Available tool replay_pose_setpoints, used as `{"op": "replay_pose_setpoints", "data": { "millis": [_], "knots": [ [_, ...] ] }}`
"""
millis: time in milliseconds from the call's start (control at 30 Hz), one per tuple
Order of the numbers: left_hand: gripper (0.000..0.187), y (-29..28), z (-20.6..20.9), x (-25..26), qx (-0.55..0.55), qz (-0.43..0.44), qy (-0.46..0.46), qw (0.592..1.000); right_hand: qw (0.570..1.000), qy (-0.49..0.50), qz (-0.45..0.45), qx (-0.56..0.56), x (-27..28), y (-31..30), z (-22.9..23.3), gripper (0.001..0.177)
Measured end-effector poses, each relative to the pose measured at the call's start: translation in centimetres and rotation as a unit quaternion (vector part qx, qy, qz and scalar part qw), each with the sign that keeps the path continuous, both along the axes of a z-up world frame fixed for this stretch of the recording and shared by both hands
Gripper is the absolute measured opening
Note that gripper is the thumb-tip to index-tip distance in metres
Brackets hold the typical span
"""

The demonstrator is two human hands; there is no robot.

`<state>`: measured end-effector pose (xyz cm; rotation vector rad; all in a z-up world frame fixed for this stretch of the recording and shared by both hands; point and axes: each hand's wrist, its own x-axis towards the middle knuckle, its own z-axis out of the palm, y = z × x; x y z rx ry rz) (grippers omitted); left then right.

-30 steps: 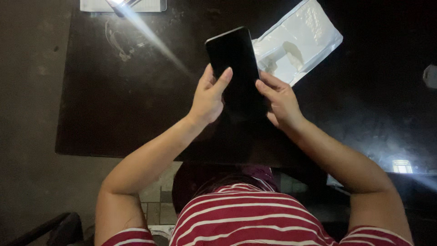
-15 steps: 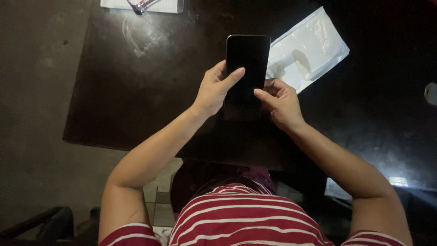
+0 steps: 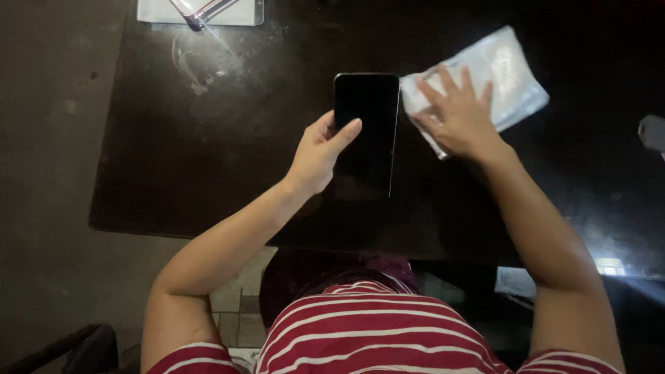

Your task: The person opens a padded envelope on a table, removes a smartphone, and inspects it by turning it over and pressing the power button. The person then retrieves a screen protector from a separate package and places it on the table next to the phone.

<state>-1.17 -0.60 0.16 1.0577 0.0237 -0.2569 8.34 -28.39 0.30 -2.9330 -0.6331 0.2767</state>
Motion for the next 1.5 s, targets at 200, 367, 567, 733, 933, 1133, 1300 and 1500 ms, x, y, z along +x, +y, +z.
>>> {"op": "replay_pose_setpoints", "data": {
  "millis": [200, 367, 567, 733, 933, 1133, 1300, 1500],
  "knots": [
    [0.037, -1.2, -0.3, -1.4, 0.003, -0.033, -0.013, 0.999, 0.984, -0.007, -0.179, -0.009, -1.3, -7.8, -0.7, 0.070],
    [0.038, -1.7, -0.9, -1.5, 0.038, -0.043, 0.005, 0.998, 0.912, 0.012, -0.410, -0.004, -1.9, -15.1, 0.3, 0.067],
    [0.037, -2.2, -1.0, -1.6, 0.010, -0.054, -0.025, 0.998, 0.866, -0.034, -0.491, -0.088, -0.4, -22.0, -1.5, 0.063],
    [0.036, -1.8, -0.9, -1.3, 0.015, -0.041, -0.013, 0.999, 0.834, -0.051, -0.549, -0.032, 0.6, -21.8, 1.2, 0.060],
    [0.035, -1.9, -0.5, -0.5, 0.041, -0.026, -0.001, 0.999, 0.898, -0.159, -0.194, 0.361, -2.7, -8.3, 4.3, 0.064],
    [0.032, -1.6, -0.5, -0.4, 0.010, 0.002, -0.005, 1.000, 0.871, 0.117, -0.049, 0.474, -8.2, 5.0, 2.5, 0.066],
    [0.030, -1.1, -0.9, -0.2, 0.006, 0.015, -0.009, 1.000, 0.794, 0.117, -0.038, 0.595, -8.3, 7.4, 1.7, 0.054],
    [0.031, -0.9, -0.8, 0.0, 0.005, 0.013, 0.009, 1.000, 0.768, 0.157, -0.074, 0.617, -7.6, 6.7, 0.5, 0.049]
  ]
}}
